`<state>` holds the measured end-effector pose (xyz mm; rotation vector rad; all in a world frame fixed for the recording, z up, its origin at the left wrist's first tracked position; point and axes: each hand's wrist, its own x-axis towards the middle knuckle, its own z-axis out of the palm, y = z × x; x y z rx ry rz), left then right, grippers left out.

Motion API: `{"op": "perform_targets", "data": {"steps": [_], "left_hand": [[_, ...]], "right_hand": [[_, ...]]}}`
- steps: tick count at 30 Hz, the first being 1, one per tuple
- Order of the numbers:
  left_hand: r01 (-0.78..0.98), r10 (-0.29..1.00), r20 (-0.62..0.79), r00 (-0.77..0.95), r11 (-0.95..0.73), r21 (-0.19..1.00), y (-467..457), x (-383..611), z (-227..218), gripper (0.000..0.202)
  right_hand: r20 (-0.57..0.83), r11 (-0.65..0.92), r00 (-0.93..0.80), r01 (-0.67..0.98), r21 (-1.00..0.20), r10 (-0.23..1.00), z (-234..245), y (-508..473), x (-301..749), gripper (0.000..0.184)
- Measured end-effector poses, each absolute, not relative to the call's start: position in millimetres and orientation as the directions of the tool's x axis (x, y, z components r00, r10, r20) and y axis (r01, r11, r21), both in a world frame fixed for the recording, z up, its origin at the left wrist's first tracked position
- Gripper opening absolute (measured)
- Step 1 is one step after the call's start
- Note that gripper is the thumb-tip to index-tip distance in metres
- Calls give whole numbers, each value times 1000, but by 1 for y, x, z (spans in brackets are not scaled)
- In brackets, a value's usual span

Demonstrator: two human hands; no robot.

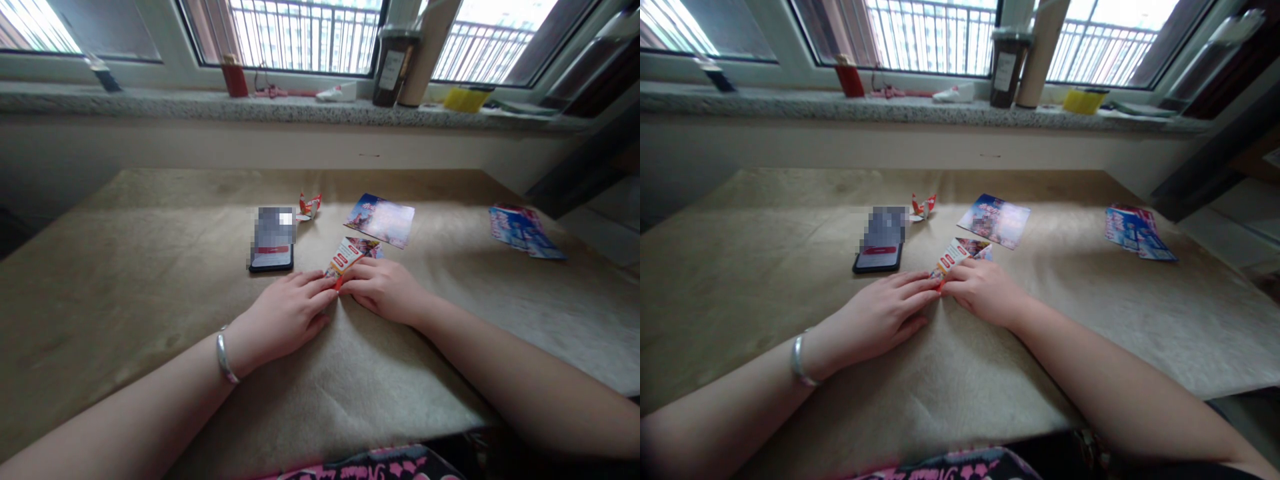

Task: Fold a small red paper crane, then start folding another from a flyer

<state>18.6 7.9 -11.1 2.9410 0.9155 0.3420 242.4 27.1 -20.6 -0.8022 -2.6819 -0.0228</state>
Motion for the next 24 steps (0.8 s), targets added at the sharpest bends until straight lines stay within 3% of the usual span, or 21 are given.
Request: {"op": "perform_targets", "data": {"steps": [24], "left_hand": [[553,570,169,804,-822,139,7,18,-8,32]], "right_hand": [[264,791,-763,612,1,590,-10,28,259,19]]}}
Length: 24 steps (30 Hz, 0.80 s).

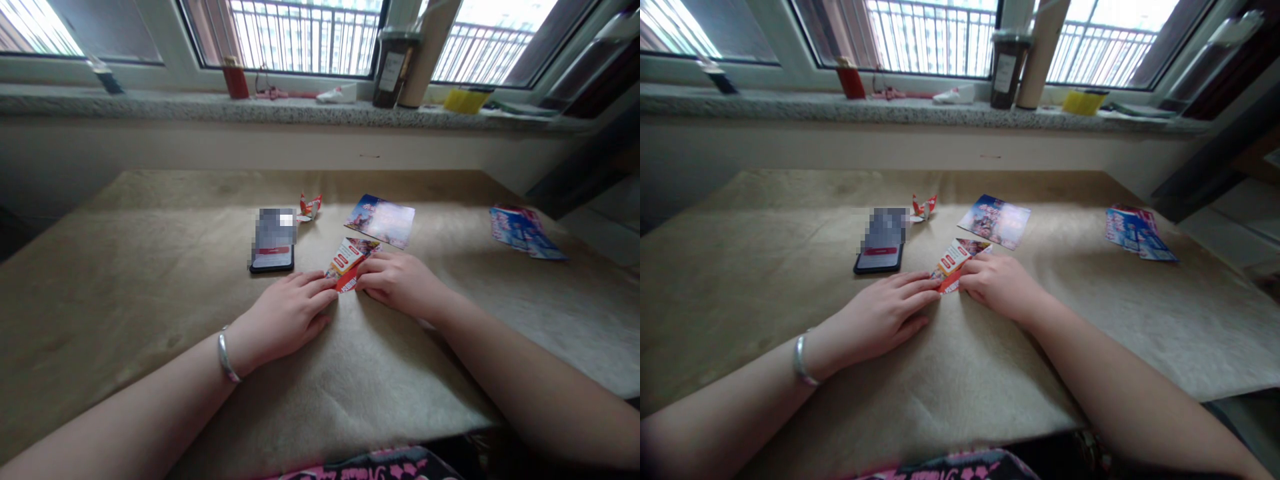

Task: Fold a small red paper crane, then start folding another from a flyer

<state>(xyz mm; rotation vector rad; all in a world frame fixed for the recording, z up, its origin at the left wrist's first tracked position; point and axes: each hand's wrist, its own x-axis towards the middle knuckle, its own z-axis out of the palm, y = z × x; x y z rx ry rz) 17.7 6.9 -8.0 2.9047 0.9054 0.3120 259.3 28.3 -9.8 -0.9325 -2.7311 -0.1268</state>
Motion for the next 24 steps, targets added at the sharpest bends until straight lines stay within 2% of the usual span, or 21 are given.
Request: {"op": "perform_targets", "data": {"steps": [13,24], "left_hand": [[533,550,228,804,-835,134,12,16,-6,23],[548,561,235,794,-827,126,11,16,-4,21]], "right_hand": [[324,810,-757,583,-59,568,-16,28,259,22],[284,801,-770,598,13,571,-11,27,256,20]]}}
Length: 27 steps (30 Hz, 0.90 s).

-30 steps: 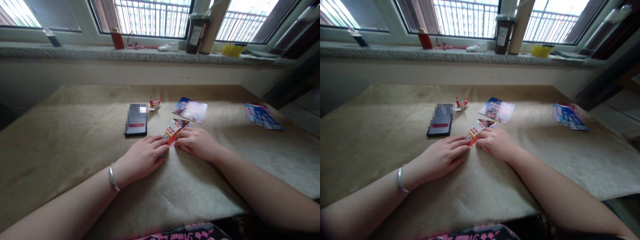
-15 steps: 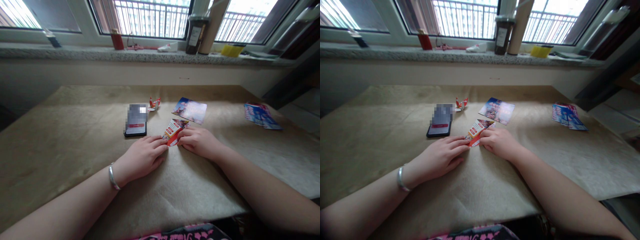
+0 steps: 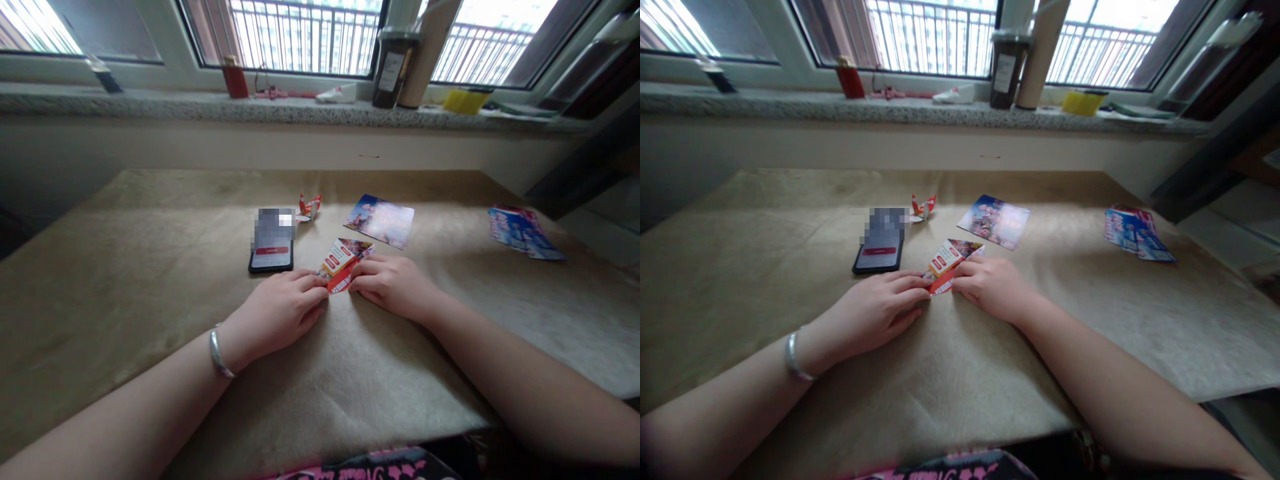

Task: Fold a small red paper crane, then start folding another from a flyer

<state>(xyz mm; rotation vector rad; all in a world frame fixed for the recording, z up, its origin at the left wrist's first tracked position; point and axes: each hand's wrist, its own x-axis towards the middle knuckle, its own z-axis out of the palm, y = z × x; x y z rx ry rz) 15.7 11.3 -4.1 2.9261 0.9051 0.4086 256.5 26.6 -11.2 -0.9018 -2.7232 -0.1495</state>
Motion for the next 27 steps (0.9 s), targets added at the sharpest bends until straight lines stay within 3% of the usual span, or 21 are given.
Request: {"op": "perform_targets", "data": {"steps": [13,27], "left_hand": [[558,572,197,796,-820,126,11,17,-2,21],[557,568,205,797,-823,113,12,15,-5,20]], "right_hand": [[277,767,-751,638,72,599,-7,28,262,18],[219,731,-718,682,33,660,-6,31,279,18]]}}
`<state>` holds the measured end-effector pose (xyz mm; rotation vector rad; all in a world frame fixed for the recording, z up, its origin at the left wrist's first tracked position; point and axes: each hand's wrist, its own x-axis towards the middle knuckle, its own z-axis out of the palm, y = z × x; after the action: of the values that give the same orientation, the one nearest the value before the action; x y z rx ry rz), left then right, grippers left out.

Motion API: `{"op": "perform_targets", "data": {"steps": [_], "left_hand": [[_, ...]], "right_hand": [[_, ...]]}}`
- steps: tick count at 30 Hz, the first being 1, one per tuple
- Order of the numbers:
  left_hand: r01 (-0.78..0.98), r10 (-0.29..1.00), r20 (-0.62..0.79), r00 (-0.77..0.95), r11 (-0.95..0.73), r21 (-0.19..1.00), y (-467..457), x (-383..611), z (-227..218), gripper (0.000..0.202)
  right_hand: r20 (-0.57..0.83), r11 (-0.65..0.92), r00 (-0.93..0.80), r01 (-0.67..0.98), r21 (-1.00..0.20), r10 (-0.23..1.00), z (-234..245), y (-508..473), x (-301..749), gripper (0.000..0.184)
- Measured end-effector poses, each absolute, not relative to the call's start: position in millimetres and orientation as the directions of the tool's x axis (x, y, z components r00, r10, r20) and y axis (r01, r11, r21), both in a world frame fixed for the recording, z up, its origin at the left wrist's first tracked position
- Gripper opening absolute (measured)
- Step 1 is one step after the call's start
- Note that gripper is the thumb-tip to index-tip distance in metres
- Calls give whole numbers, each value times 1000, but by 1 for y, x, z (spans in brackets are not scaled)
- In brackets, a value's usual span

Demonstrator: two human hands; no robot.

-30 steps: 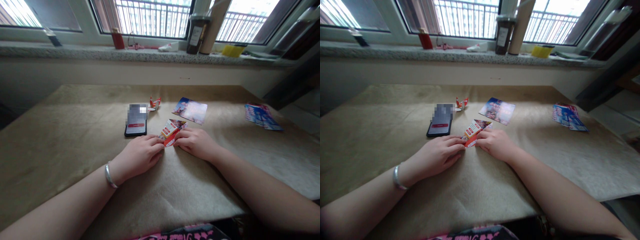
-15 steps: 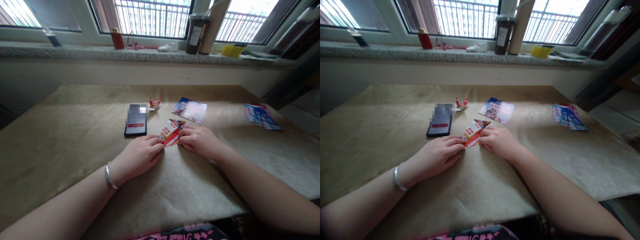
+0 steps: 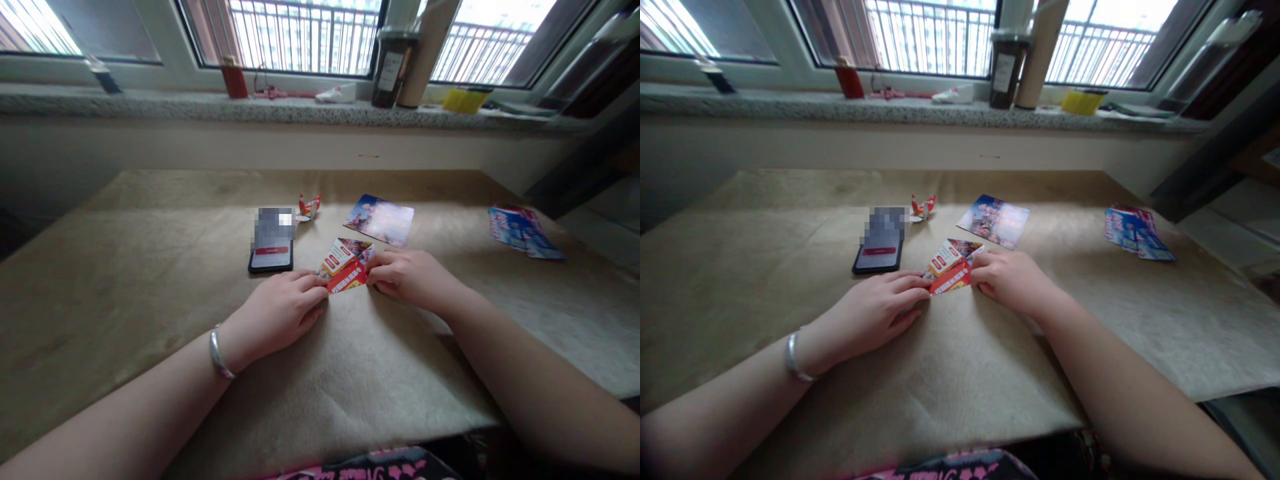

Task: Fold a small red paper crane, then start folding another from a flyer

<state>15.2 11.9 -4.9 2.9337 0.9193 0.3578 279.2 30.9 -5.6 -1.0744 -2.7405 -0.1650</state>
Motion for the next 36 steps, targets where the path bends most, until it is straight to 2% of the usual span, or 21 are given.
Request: {"op": "perform_targets", "data": {"steps": [5,17,26,29,32,36], "left_hand": [[554,567,202,798,-824,121,12,15,-5,21],[557,571,183,800,-821,125,14,15,-7,21],[549,564,185,805,-826,129,13,14,-7,21],[548,563,182,807,-827,128,14,15,-7,21],[551,566,170,806,-824,132,14,15,-7,21],[552,570,185,801,-822,141,15,15,-9,25]], "right_hand": [[188,708,-693,706,-24,696,-2,31,284,21],[83,657,-656,754,15,750,2,34,295,18],[68,644,-645,764,37,761,3,32,291,14],[113,613,-619,786,81,777,5,28,285,10],[225,570,-578,815,105,784,6,24,276,12],[263,721,-695,693,-7,670,0,20,262,19]]}}
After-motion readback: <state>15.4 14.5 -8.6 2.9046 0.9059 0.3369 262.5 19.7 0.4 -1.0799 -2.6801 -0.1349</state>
